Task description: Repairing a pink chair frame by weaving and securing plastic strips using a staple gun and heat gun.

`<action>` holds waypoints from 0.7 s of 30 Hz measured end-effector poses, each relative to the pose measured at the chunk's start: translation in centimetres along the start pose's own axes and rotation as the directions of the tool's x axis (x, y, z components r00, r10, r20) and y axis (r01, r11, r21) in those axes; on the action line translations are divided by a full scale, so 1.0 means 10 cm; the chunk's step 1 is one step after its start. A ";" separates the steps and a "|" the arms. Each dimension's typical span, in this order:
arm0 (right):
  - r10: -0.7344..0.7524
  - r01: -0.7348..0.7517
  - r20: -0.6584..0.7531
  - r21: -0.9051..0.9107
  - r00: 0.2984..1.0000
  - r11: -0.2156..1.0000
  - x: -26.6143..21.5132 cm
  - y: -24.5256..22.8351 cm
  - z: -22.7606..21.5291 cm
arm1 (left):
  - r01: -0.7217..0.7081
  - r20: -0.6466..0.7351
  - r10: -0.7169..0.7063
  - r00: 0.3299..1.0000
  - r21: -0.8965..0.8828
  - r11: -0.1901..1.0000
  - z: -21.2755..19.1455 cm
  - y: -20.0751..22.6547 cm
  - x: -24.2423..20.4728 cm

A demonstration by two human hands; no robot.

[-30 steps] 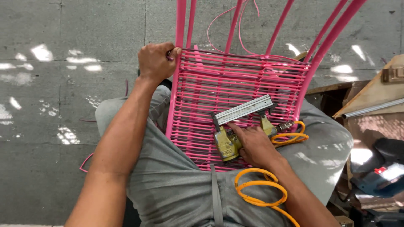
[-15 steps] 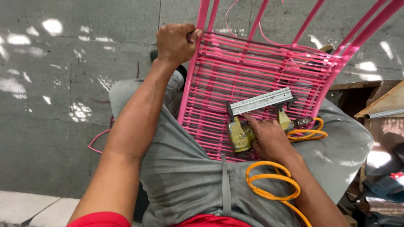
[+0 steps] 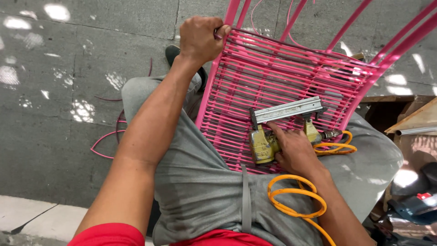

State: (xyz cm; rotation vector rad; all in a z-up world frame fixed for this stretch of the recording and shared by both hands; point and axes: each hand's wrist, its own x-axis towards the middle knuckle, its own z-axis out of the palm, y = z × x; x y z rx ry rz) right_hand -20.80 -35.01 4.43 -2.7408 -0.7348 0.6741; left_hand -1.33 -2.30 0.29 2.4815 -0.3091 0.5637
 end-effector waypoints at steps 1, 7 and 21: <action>-0.003 0.003 0.003 -0.002 1.000 1.000 0.00 0.00 0.00 | 0.004 -0.002 -0.004 1.000 0.001 1.000 0.00 0.00 0.00; 0.006 -0.006 0.006 -0.007 1.000 1.000 0.01 0.02 0.02 | -0.046 -0.071 0.048 0.996 0.034 0.998 -0.03 0.03 0.00; 0.016 -0.015 0.029 -0.025 0.999 1.000 0.02 0.00 -0.01 | -0.003 -0.030 0.003 1.000 0.014 1.000 -0.06 0.08 0.01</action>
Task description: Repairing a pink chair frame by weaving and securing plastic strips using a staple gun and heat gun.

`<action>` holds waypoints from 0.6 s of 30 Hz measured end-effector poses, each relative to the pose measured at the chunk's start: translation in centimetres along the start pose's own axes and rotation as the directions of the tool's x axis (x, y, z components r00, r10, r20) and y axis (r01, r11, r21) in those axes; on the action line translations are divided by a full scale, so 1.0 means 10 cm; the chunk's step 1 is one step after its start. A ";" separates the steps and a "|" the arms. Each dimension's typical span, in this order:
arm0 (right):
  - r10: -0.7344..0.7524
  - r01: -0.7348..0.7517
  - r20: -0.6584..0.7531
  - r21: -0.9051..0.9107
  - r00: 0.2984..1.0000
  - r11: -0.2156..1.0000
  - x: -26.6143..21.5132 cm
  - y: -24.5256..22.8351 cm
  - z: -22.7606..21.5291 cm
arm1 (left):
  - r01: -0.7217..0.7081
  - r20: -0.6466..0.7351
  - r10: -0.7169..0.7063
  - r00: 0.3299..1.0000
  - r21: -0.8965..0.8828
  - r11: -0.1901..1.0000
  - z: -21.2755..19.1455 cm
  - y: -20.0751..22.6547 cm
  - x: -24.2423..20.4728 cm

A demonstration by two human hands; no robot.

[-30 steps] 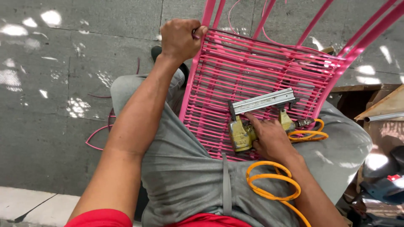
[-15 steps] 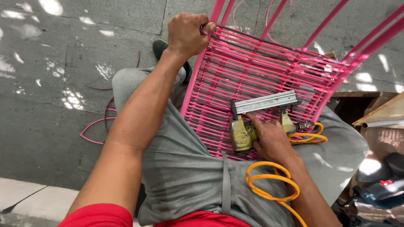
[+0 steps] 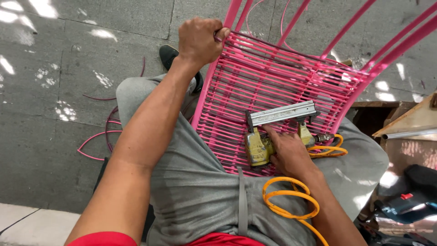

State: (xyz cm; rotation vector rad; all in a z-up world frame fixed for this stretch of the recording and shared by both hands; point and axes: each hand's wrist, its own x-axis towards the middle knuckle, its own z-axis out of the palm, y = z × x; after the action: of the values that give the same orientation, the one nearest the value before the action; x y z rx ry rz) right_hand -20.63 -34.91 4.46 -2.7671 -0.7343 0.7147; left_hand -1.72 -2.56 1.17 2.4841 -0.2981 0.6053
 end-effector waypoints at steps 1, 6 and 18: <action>-0.002 0.002 0.000 -0.003 1.000 1.000 0.02 0.01 -0.01 | 0.002 -0.003 -0.002 1.000 0.000 1.000 0.00 -0.01 0.01; 0.010 -0.009 0.035 -0.016 0.999 1.000 0.03 0.03 0.01 | -0.044 -0.050 0.046 0.998 0.045 0.998 0.04 -0.03 0.00; 0.000 0.000 0.002 -0.005 1.000 1.000 0.02 0.01 0.01 | -0.021 -0.021 0.021 1.000 0.009 1.000 0.03 -0.02 -0.02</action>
State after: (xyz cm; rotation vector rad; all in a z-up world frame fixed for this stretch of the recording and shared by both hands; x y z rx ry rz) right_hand -20.52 -34.87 4.32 -2.7719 -0.7370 0.7162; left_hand -1.76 -2.55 0.76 2.4844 -0.3144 0.6419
